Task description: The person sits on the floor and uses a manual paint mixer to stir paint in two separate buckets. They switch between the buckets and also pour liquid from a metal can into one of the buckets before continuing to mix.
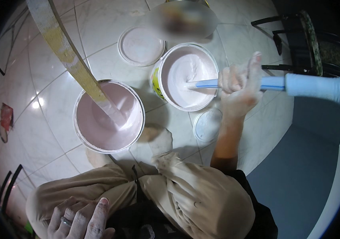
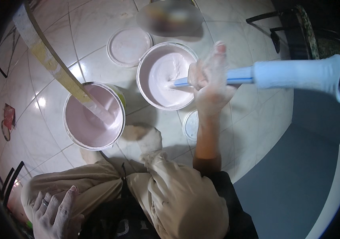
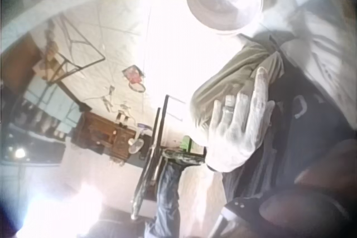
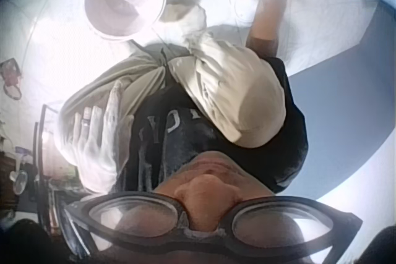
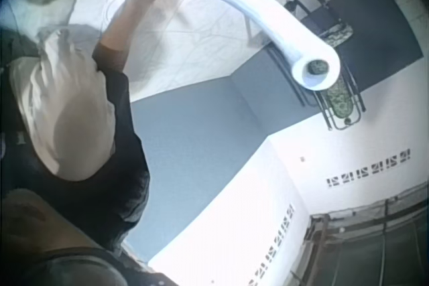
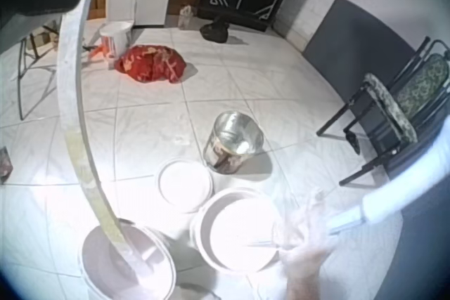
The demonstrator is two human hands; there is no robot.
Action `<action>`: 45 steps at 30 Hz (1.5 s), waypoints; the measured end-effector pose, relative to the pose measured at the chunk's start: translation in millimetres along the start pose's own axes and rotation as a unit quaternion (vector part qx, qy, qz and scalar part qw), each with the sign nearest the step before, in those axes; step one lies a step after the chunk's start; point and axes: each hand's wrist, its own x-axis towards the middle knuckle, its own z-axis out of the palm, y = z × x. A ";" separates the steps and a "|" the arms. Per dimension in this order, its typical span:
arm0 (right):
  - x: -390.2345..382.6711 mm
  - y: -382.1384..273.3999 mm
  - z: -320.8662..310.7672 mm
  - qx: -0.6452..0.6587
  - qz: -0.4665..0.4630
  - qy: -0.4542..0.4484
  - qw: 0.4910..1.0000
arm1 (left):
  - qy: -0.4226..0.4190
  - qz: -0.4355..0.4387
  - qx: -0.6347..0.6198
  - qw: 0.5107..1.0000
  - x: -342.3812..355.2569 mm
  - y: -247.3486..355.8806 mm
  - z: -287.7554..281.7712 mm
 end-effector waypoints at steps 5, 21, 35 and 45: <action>25.1 -15.5 -22.1 0.107 -0.071 -0.048 0.991 | -0.019 0.004 -0.017 1.000 7.9 -2.4 -9.6; 22.9 -21.4 -30.1 0.114 -0.093 -0.114 0.983 | 0.386 0.191 -0.195 0.881 284.8 -41.7 47.7; 1.4 -38.4 -63.5 0.176 -0.080 0.101 0.976 | 0.573 0.043 -0.304 0.760 286.6 4.3 113.8; 7.7 -5.2 -51.6 0.082 -0.061 -0.059 0.993 | 0.404 -0.182 -0.393 0.806 290.2 -95.8 134.2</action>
